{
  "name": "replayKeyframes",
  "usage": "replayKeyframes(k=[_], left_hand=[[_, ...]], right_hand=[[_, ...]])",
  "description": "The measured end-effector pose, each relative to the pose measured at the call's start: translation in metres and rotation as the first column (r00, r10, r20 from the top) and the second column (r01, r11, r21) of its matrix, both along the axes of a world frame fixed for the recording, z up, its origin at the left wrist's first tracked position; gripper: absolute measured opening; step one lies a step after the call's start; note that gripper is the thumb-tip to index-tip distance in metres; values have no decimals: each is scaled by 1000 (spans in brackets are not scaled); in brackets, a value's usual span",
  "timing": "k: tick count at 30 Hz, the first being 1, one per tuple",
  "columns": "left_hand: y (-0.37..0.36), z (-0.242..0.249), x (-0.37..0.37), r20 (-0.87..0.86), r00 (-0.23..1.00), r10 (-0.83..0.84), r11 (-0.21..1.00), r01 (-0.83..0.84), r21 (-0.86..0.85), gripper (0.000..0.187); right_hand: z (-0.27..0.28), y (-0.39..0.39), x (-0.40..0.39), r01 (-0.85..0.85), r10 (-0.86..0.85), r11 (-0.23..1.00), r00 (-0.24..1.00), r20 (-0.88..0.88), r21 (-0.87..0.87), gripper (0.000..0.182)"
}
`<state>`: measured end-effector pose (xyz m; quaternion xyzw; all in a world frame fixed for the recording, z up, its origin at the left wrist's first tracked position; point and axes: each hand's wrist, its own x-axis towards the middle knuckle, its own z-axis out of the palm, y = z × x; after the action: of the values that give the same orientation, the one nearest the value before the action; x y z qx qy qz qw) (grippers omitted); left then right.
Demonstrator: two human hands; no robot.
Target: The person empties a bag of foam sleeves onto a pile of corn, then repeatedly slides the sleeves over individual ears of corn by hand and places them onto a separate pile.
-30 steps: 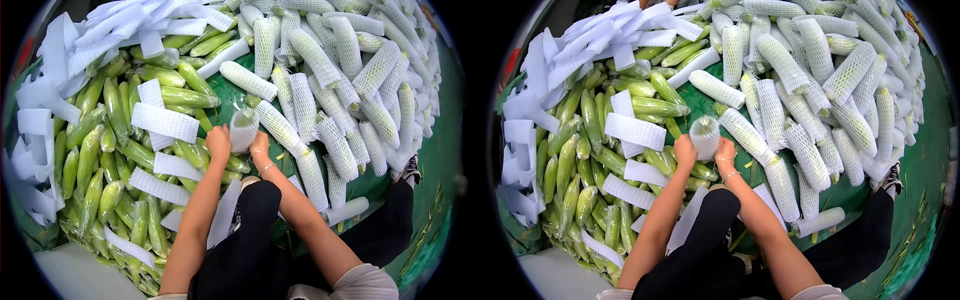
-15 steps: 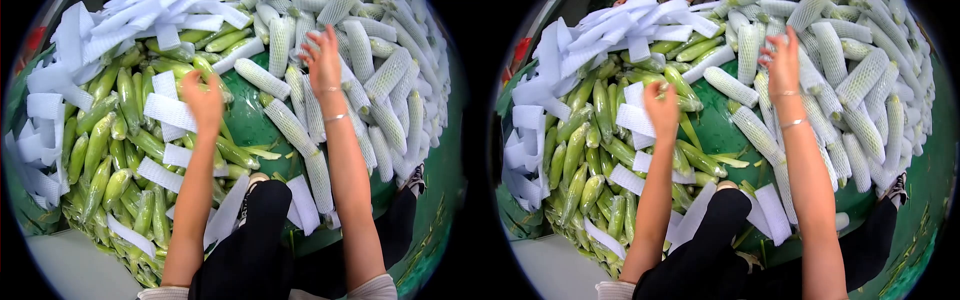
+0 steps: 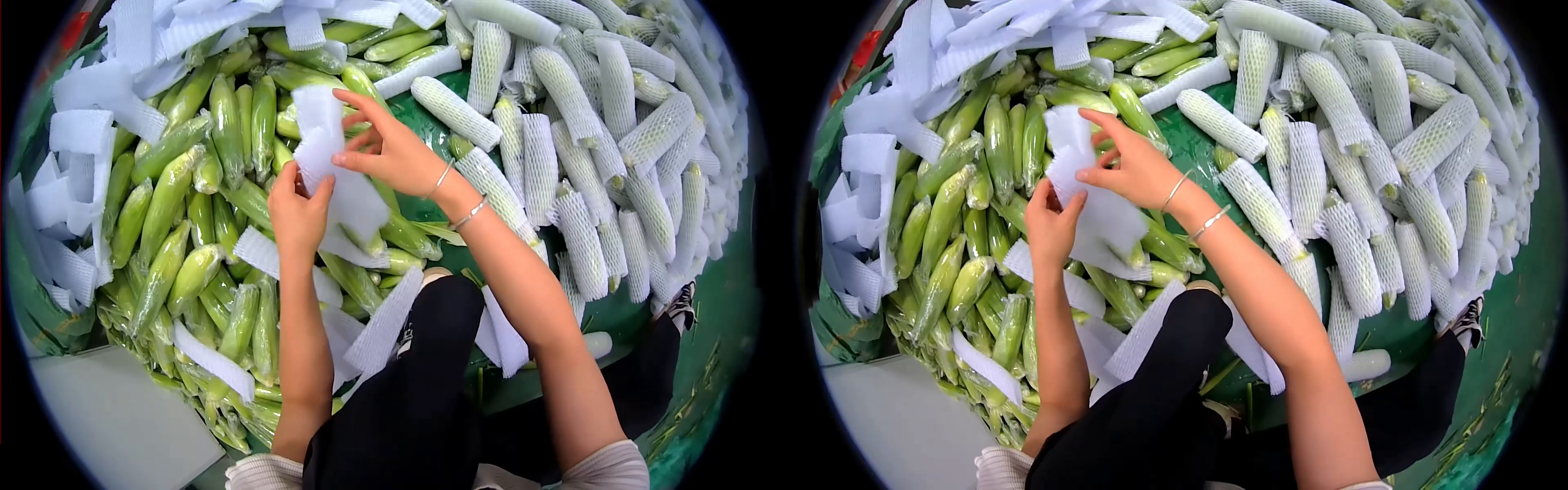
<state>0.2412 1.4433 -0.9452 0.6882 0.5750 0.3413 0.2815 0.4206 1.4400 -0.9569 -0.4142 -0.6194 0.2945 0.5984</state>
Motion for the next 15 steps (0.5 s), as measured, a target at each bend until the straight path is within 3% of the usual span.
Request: replayKeyframes(k=[2,4,5,7,8,10,12,15], left_hand=[[-14,16,-7,-75,997,-13,1000,12,-14,27],[-28,25,-16,-106,964,-244,966,231,-120,26],[-38,26,-24,-114,963,-246,957,222,-186,29],[-67,25,-50,-60,963,-261,953,247,-174,33],[-86,25,-63,-39,970,-238,937,219,-274,32],[-121,21,-82,-34,975,-218,904,189,-383,32],[-145,11,-92,99,993,-64,880,103,-463,25],[-147,-2,-107,94,992,-90,859,125,-497,26]], right_hand=[[13,-19,-3,-190,166,937,981,-104,-295,66],[7,-32,-17,-194,181,920,981,-71,-340,62],[4,-44,-27,-212,195,895,977,-84,-391,61],[-21,-75,-58,-420,223,788,876,-427,-451,59],[-26,-97,-74,-515,232,716,812,-536,-471,58],[-42,-132,-104,-583,248,673,758,-603,-455,60],[-55,-152,-122,-506,330,775,835,-441,-379,57],[-55,-169,-131,-466,345,777,878,-332,-423,44]])
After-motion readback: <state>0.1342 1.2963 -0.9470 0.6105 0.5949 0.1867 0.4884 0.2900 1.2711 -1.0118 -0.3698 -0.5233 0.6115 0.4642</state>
